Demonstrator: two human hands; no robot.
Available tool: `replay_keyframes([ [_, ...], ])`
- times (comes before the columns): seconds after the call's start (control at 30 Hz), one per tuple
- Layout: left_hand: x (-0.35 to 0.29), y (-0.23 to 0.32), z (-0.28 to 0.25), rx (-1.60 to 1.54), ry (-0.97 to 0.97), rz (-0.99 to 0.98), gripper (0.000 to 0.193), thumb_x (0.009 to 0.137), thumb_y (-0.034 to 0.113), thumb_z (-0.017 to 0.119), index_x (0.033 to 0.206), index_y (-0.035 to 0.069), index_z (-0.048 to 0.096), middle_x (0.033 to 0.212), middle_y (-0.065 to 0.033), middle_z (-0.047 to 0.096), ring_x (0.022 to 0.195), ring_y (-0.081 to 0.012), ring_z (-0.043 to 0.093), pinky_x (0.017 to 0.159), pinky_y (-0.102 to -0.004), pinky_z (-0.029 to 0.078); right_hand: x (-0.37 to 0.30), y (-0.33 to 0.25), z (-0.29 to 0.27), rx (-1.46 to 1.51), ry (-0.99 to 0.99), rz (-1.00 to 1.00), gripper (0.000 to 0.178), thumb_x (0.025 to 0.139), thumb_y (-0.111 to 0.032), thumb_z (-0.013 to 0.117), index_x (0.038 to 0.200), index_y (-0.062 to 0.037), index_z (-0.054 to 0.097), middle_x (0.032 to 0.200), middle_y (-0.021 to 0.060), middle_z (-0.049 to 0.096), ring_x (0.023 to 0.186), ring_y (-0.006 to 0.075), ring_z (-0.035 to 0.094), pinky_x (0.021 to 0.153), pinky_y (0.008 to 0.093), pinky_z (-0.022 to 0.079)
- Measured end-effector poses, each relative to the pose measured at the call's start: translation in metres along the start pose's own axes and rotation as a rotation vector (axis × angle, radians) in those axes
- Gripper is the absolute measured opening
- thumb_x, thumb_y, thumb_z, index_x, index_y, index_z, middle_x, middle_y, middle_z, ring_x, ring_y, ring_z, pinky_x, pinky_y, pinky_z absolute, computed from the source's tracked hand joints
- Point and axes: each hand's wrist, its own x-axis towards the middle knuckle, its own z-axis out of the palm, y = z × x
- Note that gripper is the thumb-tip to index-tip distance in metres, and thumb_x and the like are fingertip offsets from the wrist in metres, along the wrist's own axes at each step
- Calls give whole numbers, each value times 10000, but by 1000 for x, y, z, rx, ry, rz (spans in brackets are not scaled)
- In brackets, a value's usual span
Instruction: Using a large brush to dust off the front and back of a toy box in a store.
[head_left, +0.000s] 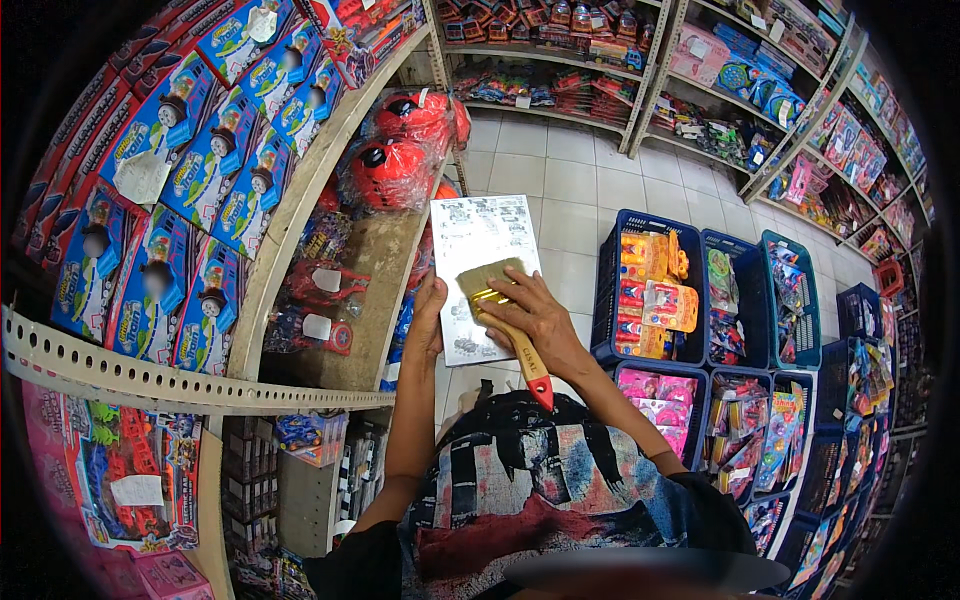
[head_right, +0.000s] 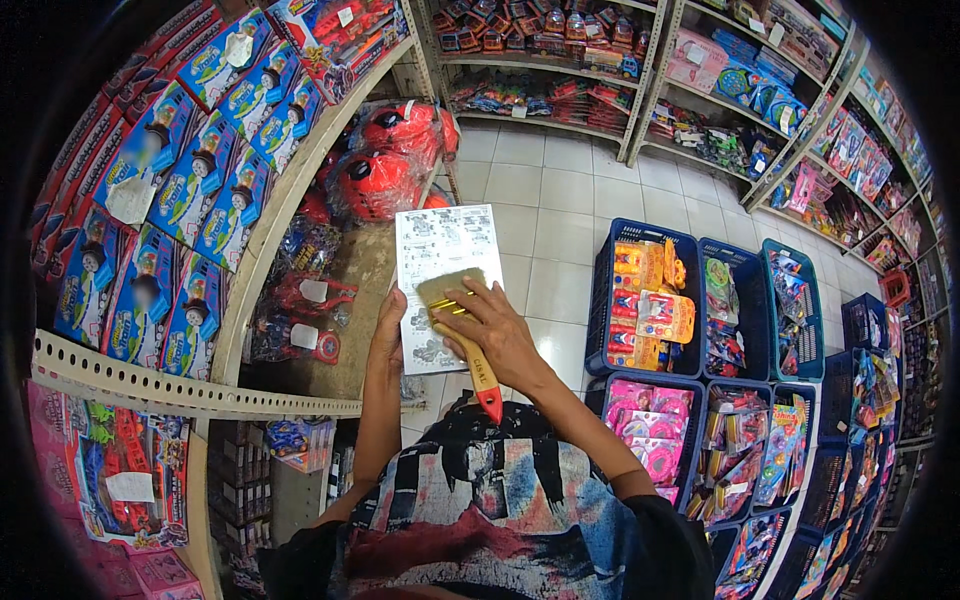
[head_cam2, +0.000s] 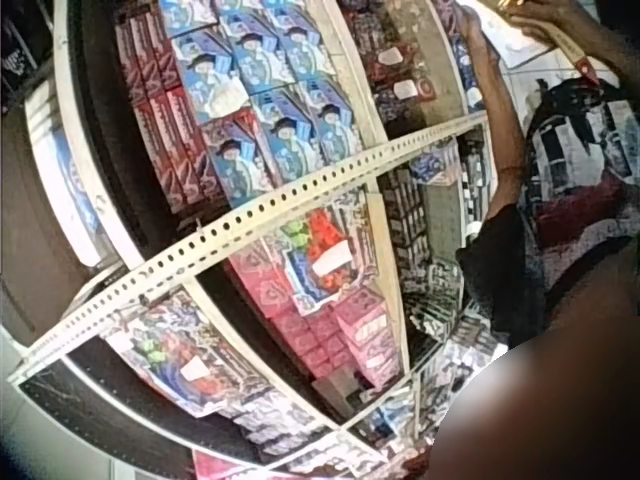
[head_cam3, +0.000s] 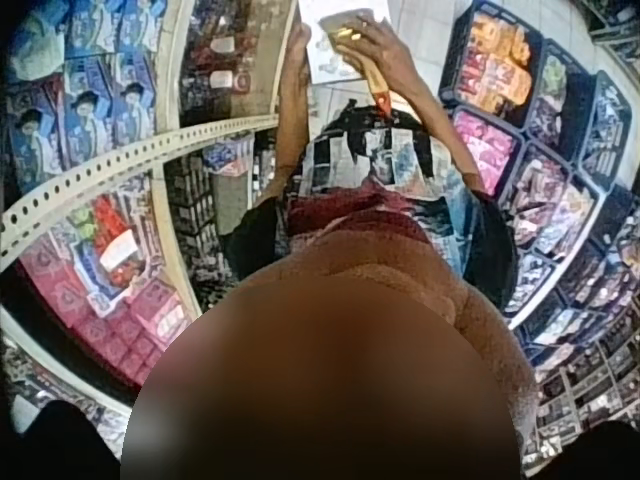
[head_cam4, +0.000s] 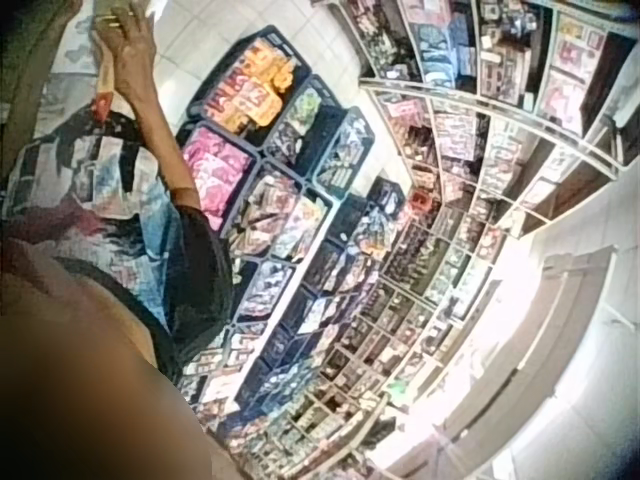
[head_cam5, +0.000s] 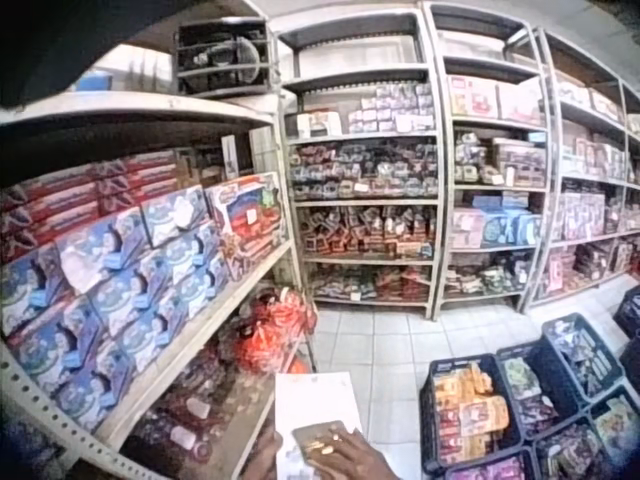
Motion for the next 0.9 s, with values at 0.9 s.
replay_keyframes([
  [0.9, 7, -8, -4, 39, -51, -49, 755, 844, 452, 621, 1369, -5, 327, 1272, -137, 489, 1143, -214, 509, 925, -315, 453, 7, 9, 0, 37, 51, 70, 327, 777, -207, 704, 1101, -176, 665, 1224, 100, 560, 1222, 335, 466, 975, 442, 443],
])
